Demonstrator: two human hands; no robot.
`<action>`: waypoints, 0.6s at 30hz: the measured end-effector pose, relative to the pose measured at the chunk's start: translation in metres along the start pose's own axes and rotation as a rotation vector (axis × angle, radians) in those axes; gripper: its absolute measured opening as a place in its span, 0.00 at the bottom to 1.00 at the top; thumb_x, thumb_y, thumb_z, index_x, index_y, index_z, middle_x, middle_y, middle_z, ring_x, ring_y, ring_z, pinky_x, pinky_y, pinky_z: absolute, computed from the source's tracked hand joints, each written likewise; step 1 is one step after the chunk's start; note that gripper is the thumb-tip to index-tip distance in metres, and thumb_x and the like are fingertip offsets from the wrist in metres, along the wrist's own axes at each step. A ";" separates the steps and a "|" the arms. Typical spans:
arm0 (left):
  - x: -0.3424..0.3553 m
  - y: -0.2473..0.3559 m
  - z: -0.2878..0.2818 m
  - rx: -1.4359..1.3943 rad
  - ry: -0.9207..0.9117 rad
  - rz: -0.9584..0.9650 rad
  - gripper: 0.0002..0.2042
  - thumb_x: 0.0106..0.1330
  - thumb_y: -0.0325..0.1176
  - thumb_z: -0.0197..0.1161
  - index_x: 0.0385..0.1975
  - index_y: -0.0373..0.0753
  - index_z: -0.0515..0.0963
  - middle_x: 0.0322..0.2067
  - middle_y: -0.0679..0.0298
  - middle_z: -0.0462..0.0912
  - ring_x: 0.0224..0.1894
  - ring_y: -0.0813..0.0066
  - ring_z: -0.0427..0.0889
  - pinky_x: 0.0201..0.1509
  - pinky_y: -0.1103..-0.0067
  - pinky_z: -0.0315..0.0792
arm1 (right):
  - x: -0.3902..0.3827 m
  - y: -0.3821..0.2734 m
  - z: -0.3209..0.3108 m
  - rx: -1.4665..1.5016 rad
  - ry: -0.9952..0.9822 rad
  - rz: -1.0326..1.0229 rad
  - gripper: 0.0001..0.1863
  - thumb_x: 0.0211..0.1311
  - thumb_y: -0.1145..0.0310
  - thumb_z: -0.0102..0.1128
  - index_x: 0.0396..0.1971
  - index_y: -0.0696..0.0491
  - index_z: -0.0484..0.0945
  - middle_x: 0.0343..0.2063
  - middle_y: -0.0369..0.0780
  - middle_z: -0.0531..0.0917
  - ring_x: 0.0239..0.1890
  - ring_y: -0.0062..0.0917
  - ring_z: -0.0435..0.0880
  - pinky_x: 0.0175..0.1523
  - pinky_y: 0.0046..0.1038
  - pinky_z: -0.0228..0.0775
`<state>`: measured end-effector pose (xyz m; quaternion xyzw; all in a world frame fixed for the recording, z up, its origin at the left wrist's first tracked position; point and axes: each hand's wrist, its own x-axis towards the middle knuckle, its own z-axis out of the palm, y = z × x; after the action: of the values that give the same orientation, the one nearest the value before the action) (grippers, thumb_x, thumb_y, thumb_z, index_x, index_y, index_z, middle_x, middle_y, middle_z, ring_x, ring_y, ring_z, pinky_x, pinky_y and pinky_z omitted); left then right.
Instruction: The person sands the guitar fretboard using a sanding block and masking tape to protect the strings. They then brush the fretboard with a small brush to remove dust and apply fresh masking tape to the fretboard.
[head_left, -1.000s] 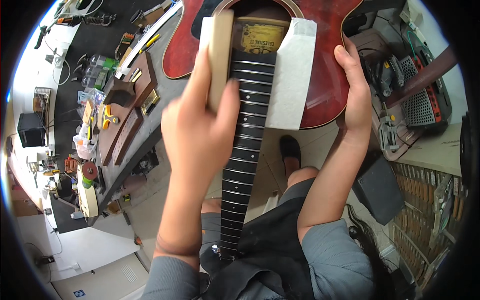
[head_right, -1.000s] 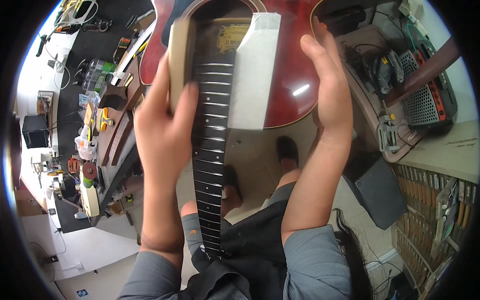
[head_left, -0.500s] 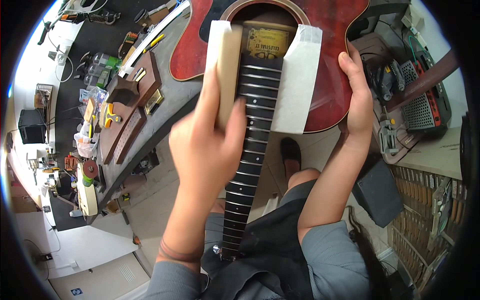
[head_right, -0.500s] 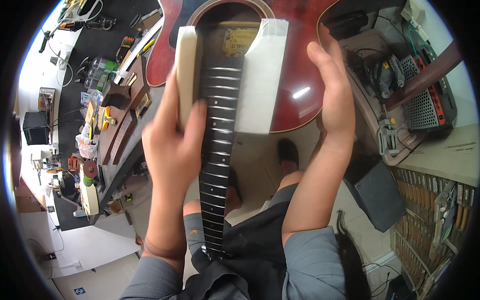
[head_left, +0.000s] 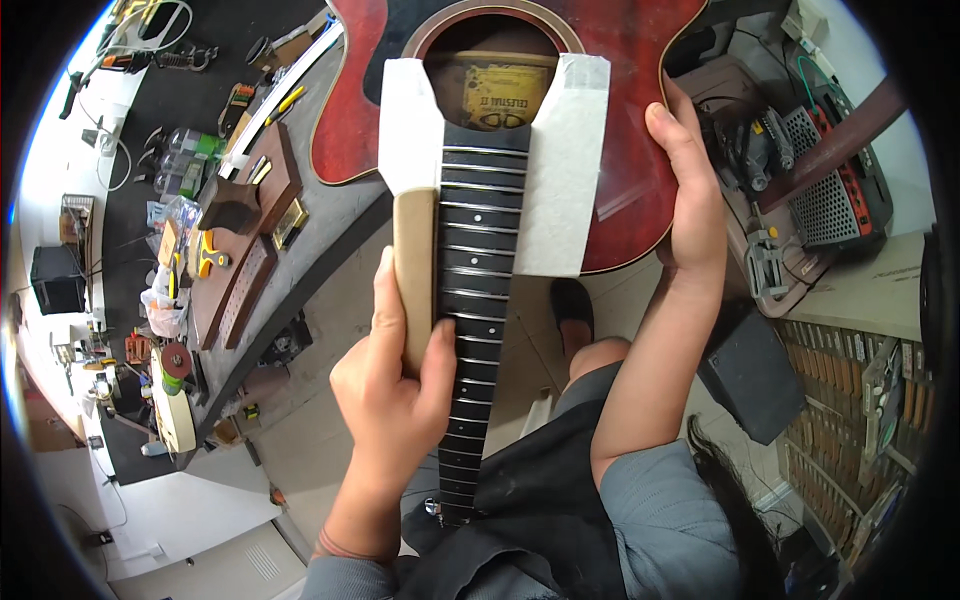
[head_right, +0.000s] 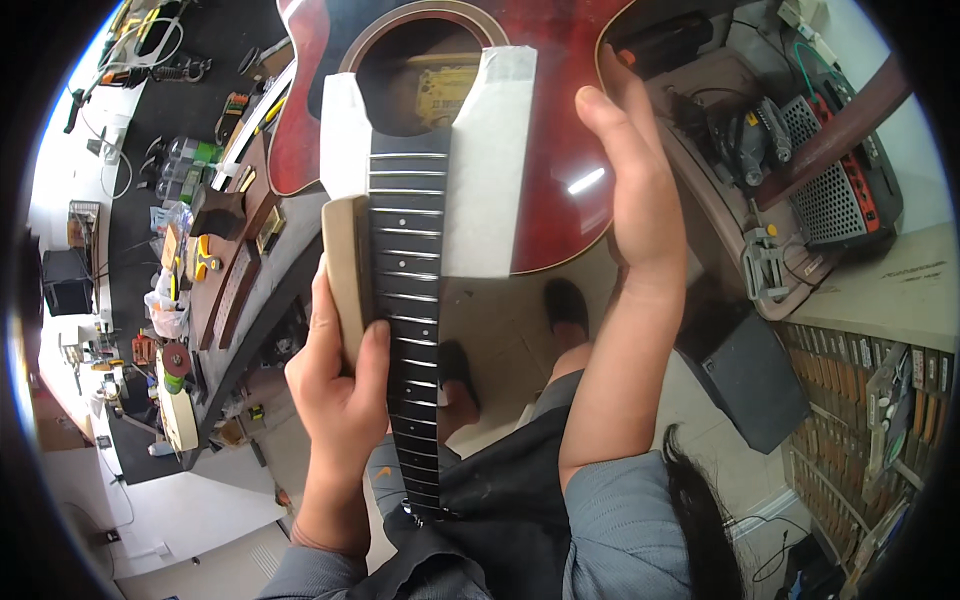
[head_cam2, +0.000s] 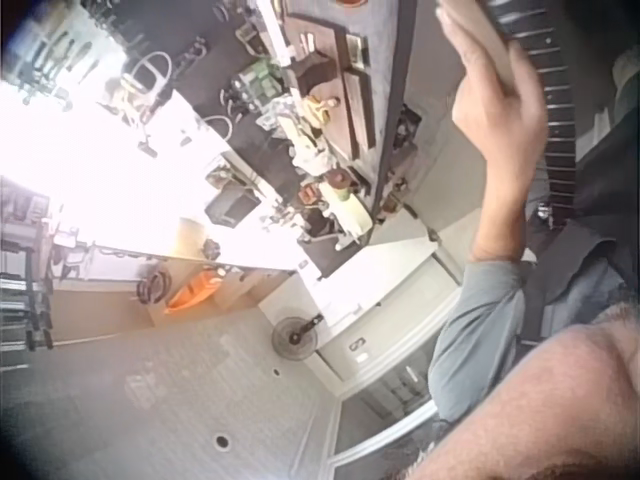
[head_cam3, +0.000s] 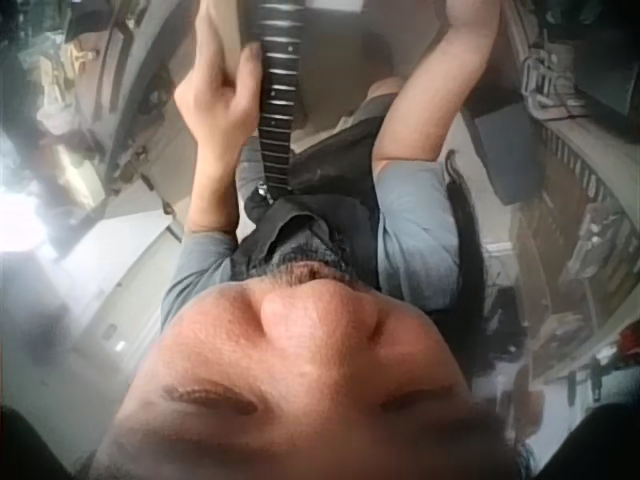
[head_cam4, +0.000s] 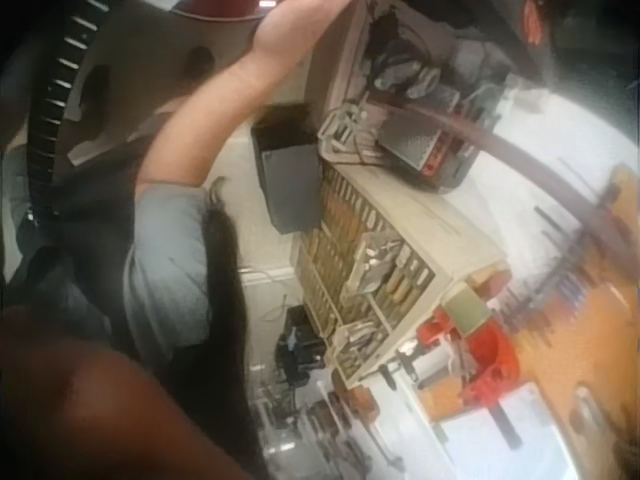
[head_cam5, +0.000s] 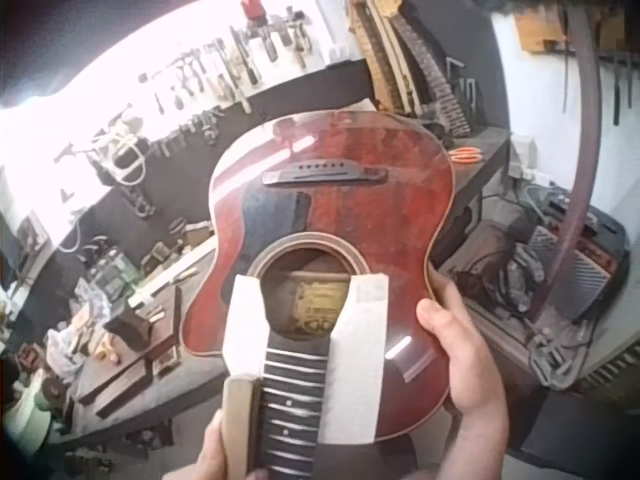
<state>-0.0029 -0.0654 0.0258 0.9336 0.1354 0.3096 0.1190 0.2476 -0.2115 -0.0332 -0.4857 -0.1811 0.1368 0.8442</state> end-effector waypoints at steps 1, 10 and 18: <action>0.002 -0.004 0.003 -0.005 0.003 0.011 0.35 0.72 0.30 0.74 0.80 0.33 0.75 0.27 0.48 0.89 0.22 0.57 0.90 0.31 0.68 0.79 | 0.002 0.000 -0.004 0.011 0.007 -0.001 0.34 0.86 0.56 0.57 0.82 0.59 0.68 0.71 0.44 0.82 0.70 0.29 0.84 0.75 0.33 0.75; 0.007 0.003 0.000 -0.022 -0.039 -0.082 0.36 0.71 0.31 0.75 0.80 0.32 0.74 0.25 0.50 0.87 0.22 0.55 0.88 0.31 0.68 0.79 | 0.001 -0.005 -0.004 0.073 -0.002 0.027 0.34 0.85 0.58 0.57 0.82 0.59 0.70 0.73 0.42 0.81 0.73 0.28 0.80 0.79 0.31 0.67; 0.085 0.020 0.016 0.078 -0.050 -0.151 0.36 0.71 0.31 0.75 0.81 0.35 0.74 0.25 0.48 0.87 0.23 0.50 0.89 0.32 0.66 0.80 | 0.000 -0.003 -0.002 0.080 -0.002 0.032 0.33 0.86 0.57 0.55 0.82 0.58 0.69 0.69 0.44 0.84 0.69 0.29 0.85 0.73 0.32 0.77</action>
<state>0.0757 -0.0585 0.0656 0.9320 0.2144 0.2710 0.1091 0.2488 -0.2143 -0.0319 -0.4544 -0.1687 0.1577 0.8603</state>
